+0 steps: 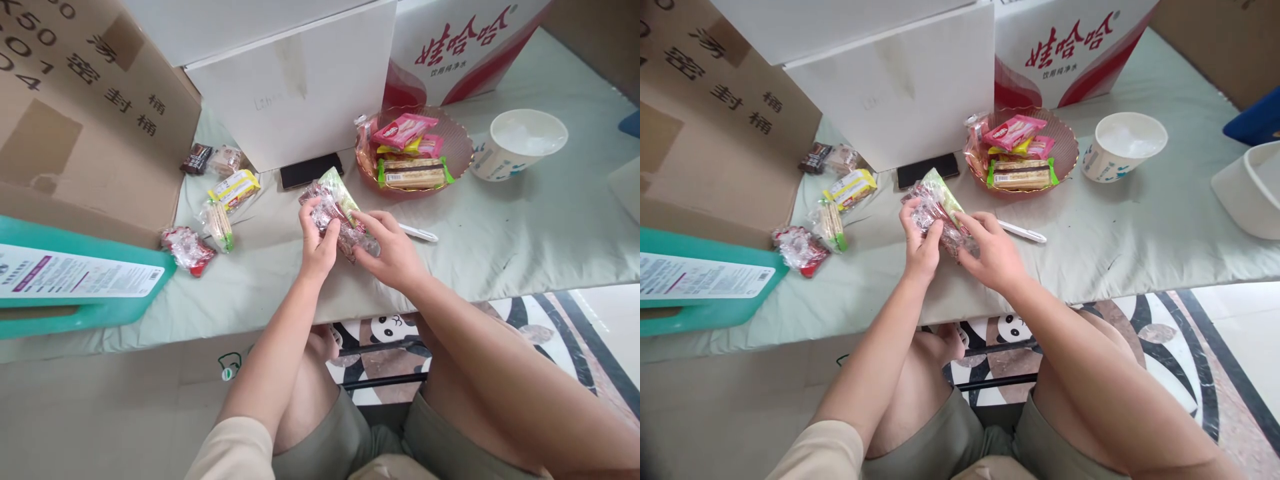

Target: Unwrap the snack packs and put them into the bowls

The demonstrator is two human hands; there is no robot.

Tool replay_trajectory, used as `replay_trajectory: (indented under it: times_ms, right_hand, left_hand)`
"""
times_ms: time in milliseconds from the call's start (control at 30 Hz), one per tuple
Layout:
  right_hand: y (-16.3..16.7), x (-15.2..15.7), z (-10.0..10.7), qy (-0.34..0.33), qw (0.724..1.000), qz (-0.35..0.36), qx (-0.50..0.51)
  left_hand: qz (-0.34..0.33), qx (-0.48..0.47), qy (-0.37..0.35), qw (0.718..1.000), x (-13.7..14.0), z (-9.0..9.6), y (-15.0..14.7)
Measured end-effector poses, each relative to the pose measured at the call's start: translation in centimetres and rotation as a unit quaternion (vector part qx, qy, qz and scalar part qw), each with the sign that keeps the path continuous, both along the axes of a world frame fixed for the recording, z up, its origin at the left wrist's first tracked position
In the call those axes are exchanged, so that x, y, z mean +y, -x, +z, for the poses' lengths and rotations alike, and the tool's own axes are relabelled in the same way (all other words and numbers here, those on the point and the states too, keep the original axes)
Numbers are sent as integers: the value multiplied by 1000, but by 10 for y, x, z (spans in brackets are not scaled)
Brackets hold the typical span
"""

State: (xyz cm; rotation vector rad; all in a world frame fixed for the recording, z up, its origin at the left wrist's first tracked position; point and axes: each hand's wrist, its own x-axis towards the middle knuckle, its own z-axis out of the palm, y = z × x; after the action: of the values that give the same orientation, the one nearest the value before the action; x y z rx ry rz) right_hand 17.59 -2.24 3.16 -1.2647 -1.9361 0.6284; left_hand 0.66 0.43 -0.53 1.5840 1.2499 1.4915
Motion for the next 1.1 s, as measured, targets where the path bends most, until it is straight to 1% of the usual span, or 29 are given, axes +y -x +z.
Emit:
replay_trajectory:
  times_ms: [100,200,333,433,567,733,867,967,1100]
  right_hand:
    - [1,1,0,10,1000,-5,-3]
    - [3,1,-1,6,1000,-4,3]
    - [4,2,-3,-16,1000,6,23]
    - [4,2,-5,-18,999,12,24]
    - [5,4,-7,3,1000,6,9]
    - [2,5,-7,52,998,32,-5]
    - [0,5,-6,60,998,28,-5]
    - [-2,5,-6,48,998,34,4]
    - [-5,6,-5,-3,1000,16,21]
  left_hand:
    - [2,7,2,1000,1,-2,2]
    - [14,12,5,1000,1,-3,3]
    - [13,-10,19,1000,1,-1,2]
    - [19,-28,11,999,0,1,2]
    - [36,-18,8,999,1,2,2]
    - [28,-13,25,999,4,-1,3]
    - [29,-5,16,999,4,-2,1]
    - [28,-6,8,1000,4,-3,-2]
    - [44,-18,-5,999,6,-3,0]
